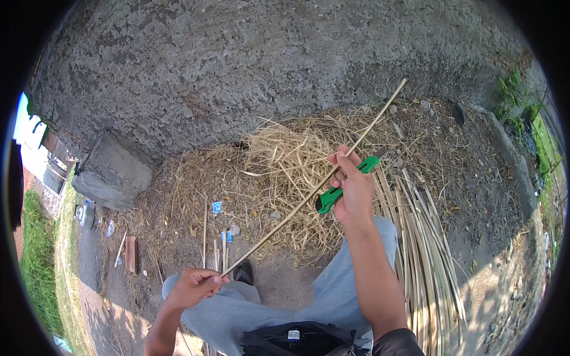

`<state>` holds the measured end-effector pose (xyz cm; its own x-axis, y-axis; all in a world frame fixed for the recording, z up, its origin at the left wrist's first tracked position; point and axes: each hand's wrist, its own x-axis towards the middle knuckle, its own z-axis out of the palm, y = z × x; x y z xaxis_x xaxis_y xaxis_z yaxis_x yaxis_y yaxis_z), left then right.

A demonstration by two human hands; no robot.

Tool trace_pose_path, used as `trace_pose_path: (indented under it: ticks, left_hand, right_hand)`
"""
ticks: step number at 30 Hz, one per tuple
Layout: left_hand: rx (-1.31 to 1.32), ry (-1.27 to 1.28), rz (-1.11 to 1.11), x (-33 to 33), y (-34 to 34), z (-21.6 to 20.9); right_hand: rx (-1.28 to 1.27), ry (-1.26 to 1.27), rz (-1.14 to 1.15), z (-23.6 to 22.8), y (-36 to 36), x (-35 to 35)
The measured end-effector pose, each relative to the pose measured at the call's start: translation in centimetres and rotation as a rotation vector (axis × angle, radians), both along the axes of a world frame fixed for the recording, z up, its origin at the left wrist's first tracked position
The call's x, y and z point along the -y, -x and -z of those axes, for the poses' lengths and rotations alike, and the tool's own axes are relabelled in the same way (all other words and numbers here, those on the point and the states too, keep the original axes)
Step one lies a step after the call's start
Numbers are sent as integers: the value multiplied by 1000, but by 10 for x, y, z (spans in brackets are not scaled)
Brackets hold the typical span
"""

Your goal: The person scrapes a bamboo strip using a utility knife, shaves the strip with a machete, and scrapes along its length with the utility knife.

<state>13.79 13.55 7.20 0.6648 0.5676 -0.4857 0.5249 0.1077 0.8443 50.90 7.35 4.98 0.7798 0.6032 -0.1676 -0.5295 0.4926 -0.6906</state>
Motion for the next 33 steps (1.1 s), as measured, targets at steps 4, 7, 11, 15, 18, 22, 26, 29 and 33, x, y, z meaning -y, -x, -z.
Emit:
trace_pose_path:
  ticks: [4, 7, 11, 15, 18, 22, 26, 29, 33]
  left_hand:
    - [-33, -1, -58, 0, 0, -3]
    - [-18, -9, -70, 0, 3, -4]
    - [-19, -40, -76, 3, 3, -4]
    - [16, -51, -88, 3, 6, -2]
    - [12, -57, -88, 2, 6, -3]
    - [28, -60, -105, 1, 9, 1]
    - [41, -75, -72, 1, 9, -1]
    - [-1, -50, -109, 2, 7, -4]
    - [8, -35, -114, 1, 9, -2]
  right_hand:
    - [16, 22, -15, -1, 2, 2]
    - [42, 26, -32, -2, 3, 0]
    - [45, 16, -49, -2, 3, 3]
    - [31, 1, -58, 0, 3, 3]
    - [26, 0, -59, -1, 4, 3]
    - [7, 7, -64, -3, 5, 2]
    - [0, -11, -77, -3, 5, 2]
    - [13, -16, -95, -2, 5, 1]
    - [15, -14, -94, -3, 6, 2]
